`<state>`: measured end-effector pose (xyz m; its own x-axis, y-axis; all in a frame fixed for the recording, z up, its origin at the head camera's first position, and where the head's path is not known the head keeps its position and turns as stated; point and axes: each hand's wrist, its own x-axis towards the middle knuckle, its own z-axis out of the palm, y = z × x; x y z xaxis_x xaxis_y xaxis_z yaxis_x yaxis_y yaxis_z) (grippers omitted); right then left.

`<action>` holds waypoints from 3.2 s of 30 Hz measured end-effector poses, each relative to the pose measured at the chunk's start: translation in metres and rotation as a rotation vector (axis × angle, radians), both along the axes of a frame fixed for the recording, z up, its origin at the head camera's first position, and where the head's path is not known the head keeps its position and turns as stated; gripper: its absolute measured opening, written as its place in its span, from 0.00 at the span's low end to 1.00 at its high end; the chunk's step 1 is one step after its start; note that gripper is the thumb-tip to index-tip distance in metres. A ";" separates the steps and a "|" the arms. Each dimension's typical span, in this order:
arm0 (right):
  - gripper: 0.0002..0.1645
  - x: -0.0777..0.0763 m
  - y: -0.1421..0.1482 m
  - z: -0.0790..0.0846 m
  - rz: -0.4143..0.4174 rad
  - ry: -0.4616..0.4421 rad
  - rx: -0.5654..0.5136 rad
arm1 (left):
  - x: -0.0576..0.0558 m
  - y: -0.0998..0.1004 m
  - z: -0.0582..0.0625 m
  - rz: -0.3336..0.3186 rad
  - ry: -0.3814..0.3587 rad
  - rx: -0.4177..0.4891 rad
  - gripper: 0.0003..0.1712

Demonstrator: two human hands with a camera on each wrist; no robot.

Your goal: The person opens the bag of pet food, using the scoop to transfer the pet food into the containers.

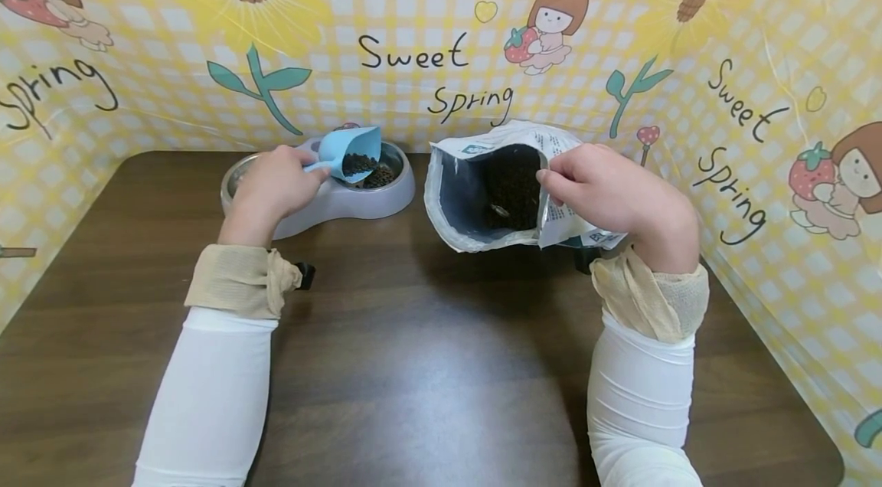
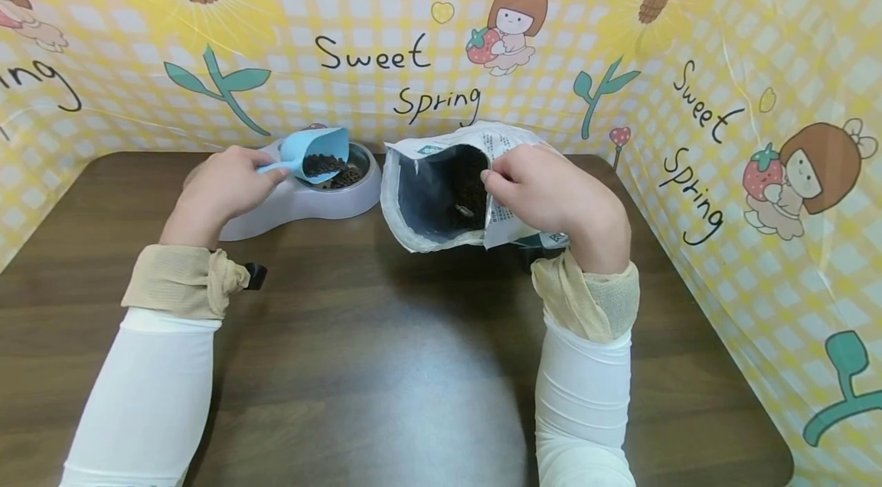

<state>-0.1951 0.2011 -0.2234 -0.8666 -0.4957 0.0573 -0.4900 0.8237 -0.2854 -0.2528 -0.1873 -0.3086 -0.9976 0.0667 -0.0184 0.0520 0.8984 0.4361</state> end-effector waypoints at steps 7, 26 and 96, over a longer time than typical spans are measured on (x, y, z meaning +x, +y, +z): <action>0.29 -0.001 0.000 0.000 0.006 0.014 0.010 | 0.000 0.002 0.000 0.039 -0.008 0.002 0.30; 0.30 0.000 0.000 0.000 0.009 0.003 0.005 | 0.012 0.005 0.011 0.112 0.070 -0.131 0.27; 0.29 -0.001 -0.005 -0.001 -0.008 -0.002 0.039 | 0.050 -0.003 0.060 -0.063 -0.023 0.370 0.30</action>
<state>-0.1957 0.1961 -0.2246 -0.8706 -0.4906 0.0360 -0.4828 0.8382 -0.2537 -0.2025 -0.1902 -0.2490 -0.9909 0.1346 -0.0040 0.0887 0.6751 0.7323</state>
